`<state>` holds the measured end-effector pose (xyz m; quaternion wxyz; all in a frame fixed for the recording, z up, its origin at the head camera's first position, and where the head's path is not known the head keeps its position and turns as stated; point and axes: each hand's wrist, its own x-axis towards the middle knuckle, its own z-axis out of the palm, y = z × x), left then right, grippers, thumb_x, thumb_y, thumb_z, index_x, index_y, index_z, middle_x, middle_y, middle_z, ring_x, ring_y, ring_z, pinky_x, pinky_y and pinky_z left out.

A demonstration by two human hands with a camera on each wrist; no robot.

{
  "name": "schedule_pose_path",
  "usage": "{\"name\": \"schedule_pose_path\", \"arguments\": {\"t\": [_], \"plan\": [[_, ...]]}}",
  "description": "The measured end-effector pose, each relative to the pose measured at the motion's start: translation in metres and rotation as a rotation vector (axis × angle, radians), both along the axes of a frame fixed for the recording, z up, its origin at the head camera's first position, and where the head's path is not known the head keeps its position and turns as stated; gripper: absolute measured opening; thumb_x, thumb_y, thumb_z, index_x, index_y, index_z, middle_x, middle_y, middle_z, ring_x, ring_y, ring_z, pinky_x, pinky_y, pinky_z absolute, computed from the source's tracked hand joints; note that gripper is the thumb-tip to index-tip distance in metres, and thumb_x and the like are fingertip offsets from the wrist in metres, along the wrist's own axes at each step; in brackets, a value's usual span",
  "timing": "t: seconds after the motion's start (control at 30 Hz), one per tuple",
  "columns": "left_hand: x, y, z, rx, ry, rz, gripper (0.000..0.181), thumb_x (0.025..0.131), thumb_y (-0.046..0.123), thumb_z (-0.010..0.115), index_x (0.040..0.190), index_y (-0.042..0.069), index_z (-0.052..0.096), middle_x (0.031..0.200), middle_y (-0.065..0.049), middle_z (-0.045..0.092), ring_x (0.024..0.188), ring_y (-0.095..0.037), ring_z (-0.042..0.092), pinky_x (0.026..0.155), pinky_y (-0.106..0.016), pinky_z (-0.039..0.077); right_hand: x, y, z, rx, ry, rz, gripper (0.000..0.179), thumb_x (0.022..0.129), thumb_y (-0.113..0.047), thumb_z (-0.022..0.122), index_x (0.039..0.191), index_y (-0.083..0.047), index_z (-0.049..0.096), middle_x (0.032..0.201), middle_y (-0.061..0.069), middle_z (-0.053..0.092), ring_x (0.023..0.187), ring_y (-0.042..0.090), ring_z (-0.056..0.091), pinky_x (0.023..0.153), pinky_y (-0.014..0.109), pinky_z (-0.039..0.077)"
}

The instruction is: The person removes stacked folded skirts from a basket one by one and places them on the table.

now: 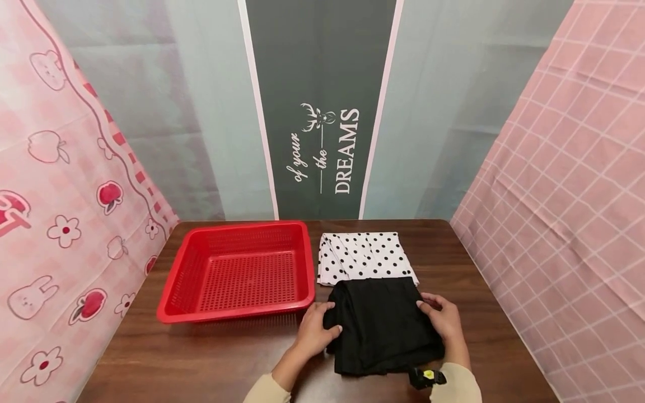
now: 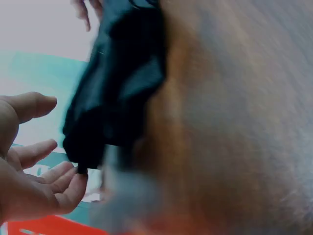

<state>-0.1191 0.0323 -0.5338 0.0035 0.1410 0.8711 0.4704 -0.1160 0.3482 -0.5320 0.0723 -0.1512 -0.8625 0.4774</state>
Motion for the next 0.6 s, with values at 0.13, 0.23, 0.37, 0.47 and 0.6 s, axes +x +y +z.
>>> {"name": "schedule_pose_path", "arguments": {"t": [0.13,0.23,0.37,0.47,0.6], "plan": [[0.009,-0.007,0.015,0.008,0.016,-0.073,0.046,0.075,0.017,0.076,0.116,0.003,0.062,0.107,-0.007,0.053,0.098,-0.023,0.053,0.081,-0.037,0.045,0.010,-0.007,0.011,-0.078,0.048,-0.042,0.044,0.087,-0.021,0.067,0.118,0.008,0.057,0.094,0.001,0.066,0.078,-0.005,0.053,0.066,0.015,0.045],[0.014,-0.014,0.024,0.060,0.016,-0.119,0.047,0.075,0.020,0.076,0.117,0.005,0.062,0.107,-0.008,0.055,0.095,-0.021,0.054,0.078,-0.034,0.045,0.013,0.000,0.002,-0.188,0.069,-0.045,0.051,0.085,-0.027,0.069,0.123,0.004,0.055,0.094,-0.007,0.065,0.081,-0.001,0.057,0.067,0.018,0.048],[0.015,-0.026,0.035,0.171,0.040,-0.144,0.049,0.074,0.020,0.077,0.119,0.007,0.061,0.107,-0.006,0.057,0.091,-0.023,0.057,0.072,-0.029,0.046,0.004,0.028,-0.039,-0.324,0.152,-0.036,0.054,0.082,-0.027,0.072,0.126,0.000,0.055,0.098,-0.006,0.066,0.084,0.004,0.062,0.067,0.020,0.050],[0.013,-0.036,0.040,0.233,0.060,-0.151,0.049,0.075,0.020,0.077,0.119,0.008,0.060,0.105,-0.004,0.058,0.089,-0.020,0.058,0.070,-0.027,0.047,0.000,0.041,-0.058,-0.373,0.206,-0.017,0.051,0.083,-0.022,0.072,0.127,-0.004,0.056,0.102,-0.006,0.067,0.086,0.006,0.062,0.066,0.020,0.051],[0.006,-0.051,0.043,0.288,0.063,-0.146,0.049,0.077,0.019,0.076,0.121,0.006,0.059,0.104,-0.004,0.058,0.089,-0.017,0.059,0.071,-0.032,0.049,0.003,0.030,-0.042,-0.409,0.246,0.050,0.048,0.084,-0.015,0.070,0.128,-0.006,0.055,0.106,-0.003,0.067,0.089,0.007,0.063,0.067,0.021,0.051]]}}
